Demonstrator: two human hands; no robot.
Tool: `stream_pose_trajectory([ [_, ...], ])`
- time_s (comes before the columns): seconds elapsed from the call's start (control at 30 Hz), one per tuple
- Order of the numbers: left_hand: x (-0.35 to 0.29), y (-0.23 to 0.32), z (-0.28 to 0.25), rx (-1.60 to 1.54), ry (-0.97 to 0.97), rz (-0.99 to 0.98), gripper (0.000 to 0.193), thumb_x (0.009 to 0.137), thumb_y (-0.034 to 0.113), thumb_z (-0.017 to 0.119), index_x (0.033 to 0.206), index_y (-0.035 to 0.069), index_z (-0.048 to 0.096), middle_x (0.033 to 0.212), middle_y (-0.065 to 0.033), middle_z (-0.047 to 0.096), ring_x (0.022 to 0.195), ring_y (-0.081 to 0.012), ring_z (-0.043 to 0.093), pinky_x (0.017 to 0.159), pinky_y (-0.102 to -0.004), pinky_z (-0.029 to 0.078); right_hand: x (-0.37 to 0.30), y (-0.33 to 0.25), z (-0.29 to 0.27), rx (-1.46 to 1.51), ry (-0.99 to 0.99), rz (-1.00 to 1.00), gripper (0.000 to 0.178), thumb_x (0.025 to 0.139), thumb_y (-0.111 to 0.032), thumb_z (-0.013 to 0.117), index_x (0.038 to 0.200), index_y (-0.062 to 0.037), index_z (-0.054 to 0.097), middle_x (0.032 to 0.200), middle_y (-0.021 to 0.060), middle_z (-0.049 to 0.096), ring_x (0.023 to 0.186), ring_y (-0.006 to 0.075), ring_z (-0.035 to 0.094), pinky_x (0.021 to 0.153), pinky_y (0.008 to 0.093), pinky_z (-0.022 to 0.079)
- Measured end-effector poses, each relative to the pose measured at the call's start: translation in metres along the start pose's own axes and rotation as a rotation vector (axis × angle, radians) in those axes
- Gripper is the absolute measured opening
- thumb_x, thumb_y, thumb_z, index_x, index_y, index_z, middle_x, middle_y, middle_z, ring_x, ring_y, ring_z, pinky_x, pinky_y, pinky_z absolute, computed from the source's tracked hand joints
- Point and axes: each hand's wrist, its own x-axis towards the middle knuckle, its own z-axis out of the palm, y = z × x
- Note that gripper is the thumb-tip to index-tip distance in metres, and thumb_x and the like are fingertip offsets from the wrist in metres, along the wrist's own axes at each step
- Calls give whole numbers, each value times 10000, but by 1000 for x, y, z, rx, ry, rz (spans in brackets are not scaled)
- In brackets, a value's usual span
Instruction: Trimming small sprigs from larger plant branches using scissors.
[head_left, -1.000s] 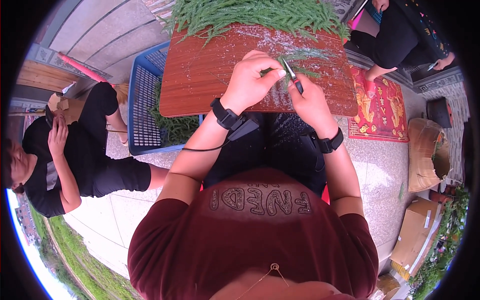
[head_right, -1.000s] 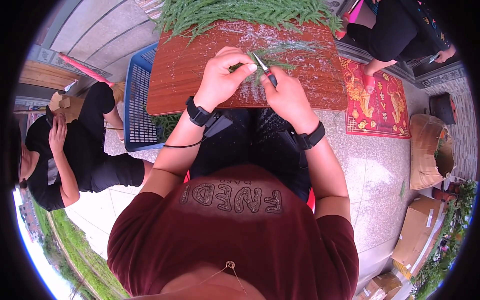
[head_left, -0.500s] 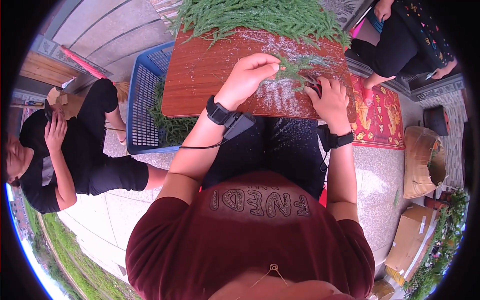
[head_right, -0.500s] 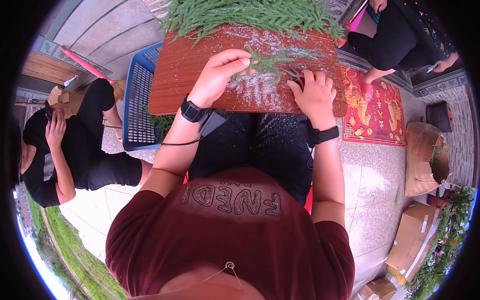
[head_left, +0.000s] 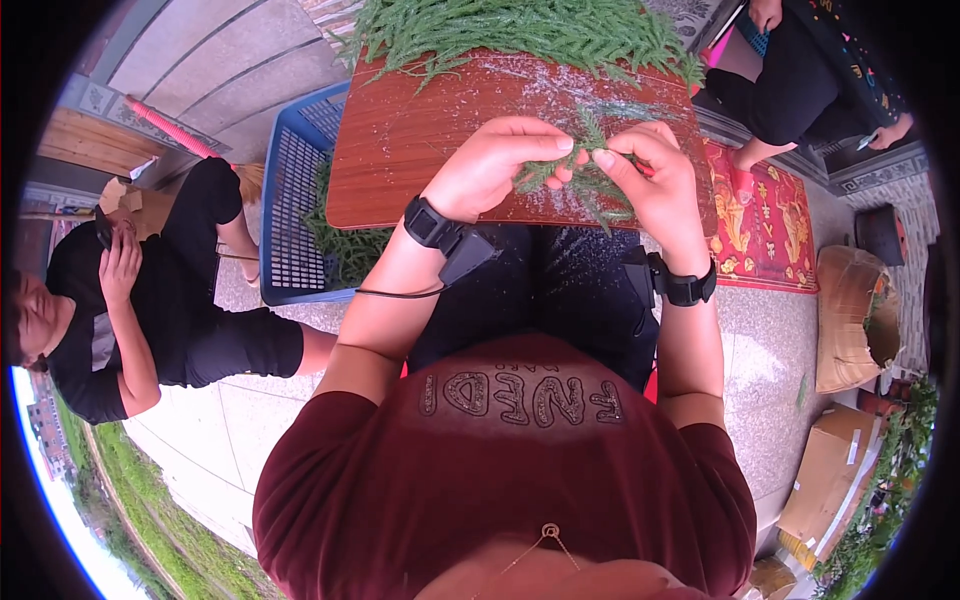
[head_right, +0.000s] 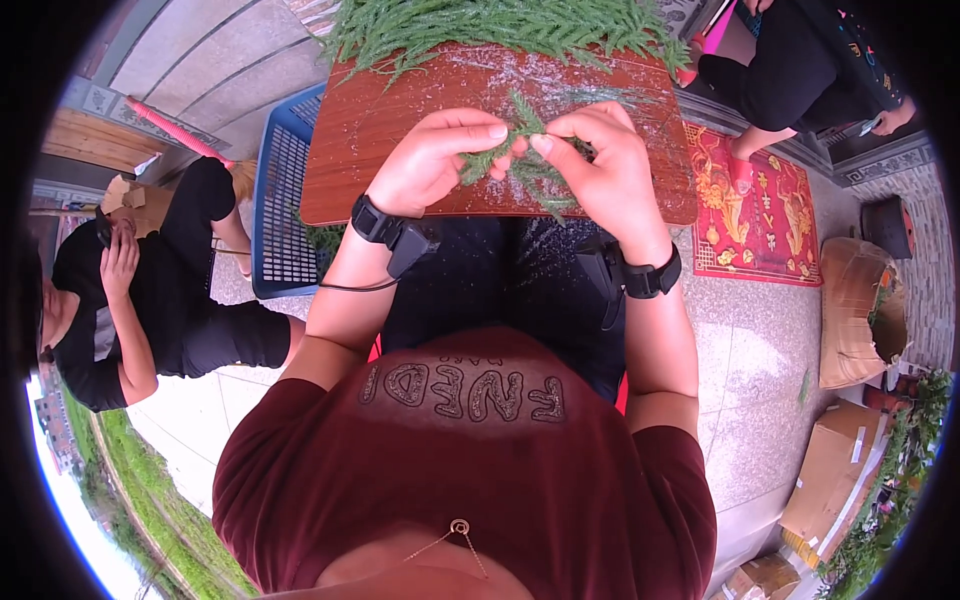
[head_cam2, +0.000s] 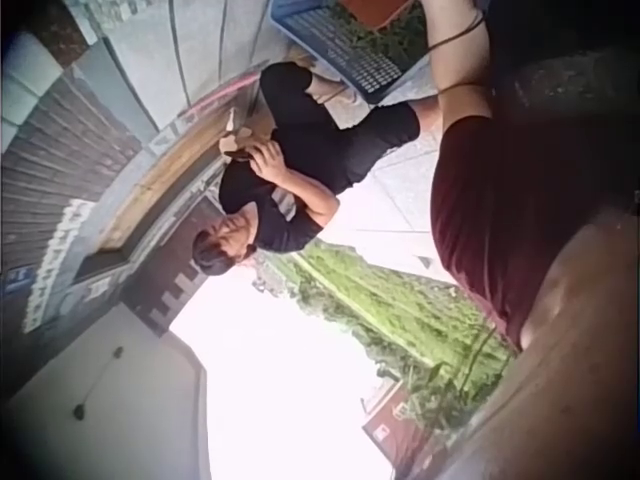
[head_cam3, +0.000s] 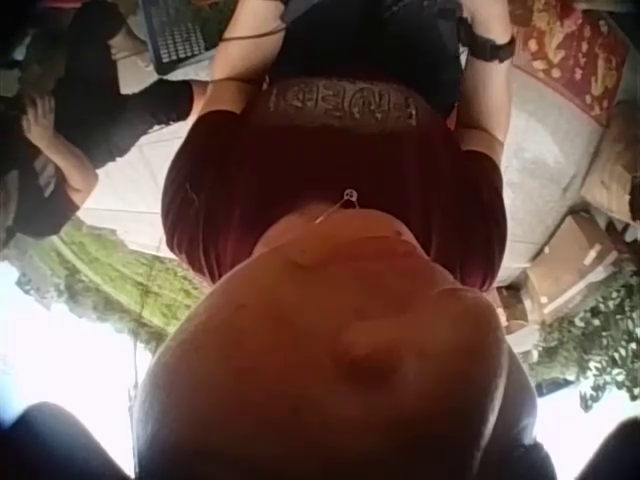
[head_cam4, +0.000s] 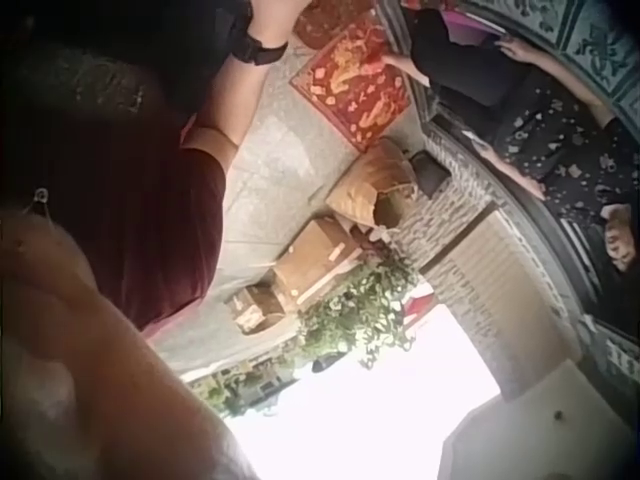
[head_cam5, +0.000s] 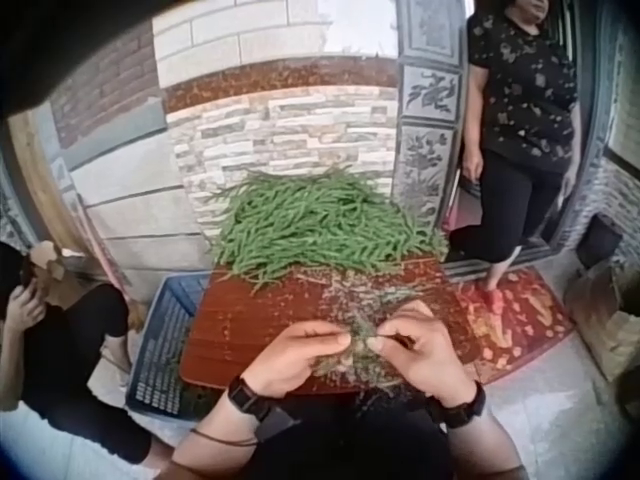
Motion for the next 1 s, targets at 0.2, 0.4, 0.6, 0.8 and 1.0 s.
stream_pose_trajectory([
  [0.2, 0, 0, 2, 34, -49, -28, 218, 917, 146, 608, 1001, -52, 646, 945, -133, 684, 816, -189, 625, 727, -319, 483, -3, 1, 18, 517, 135, 285, 85, 897, -82, 654, 929, -4, 650, 911, -1, 589, 877, 69, 513, 760, 225, 402],
  [0.4, 3, -7, -1, 37, -64, 22, 224, 917, 168, 616, 974, -45, 657, 905, -120, 684, 815, -182, 626, 729, -286, 469, -1, 7, 11, 681, 55, 366, 98, 903, -83, 649, 947, 4, 649, 882, -15, 595, 890, 60, 522, 772, 225, 411],
  [0.6, 1, -4, 1, 4, 18, -3, 230, 914, 178, 621, 974, -41, 657, 882, -105, 681, 802, -164, 616, 732, -267, 456, 6, -6, 3, 118, 59, 9, 181, 855, -102, 703, 1015, -29, 662, 860, -20, 609, 869, 76, 554, 799, 245, 437],
  [0.8, 1, -4, 3, 75, 44, 33, 194, 916, 168, 622, 966, -12, 672, 899, -91, 682, 790, -151, 607, 735, -262, 458, 6, -1, 4, -114, 141, -139, 289, 832, -120, 724, 1101, -52, 645, 879, -7, 626, 824, 87, 562, 744, 233, 453],
  [1.0, -1, 4, 9, 1029, 202, 616, 133, 883, 182, 664, 951, 75, 704, 1062, -90, 651, 968, -218, 582, 874, -322, 443, 9, 15, -17, 801, 25, 682, 233, 934, -211, 620, 1067, -19, 618, 923, 22, 627, 714, 62, 537, 547, 195, 372],
])
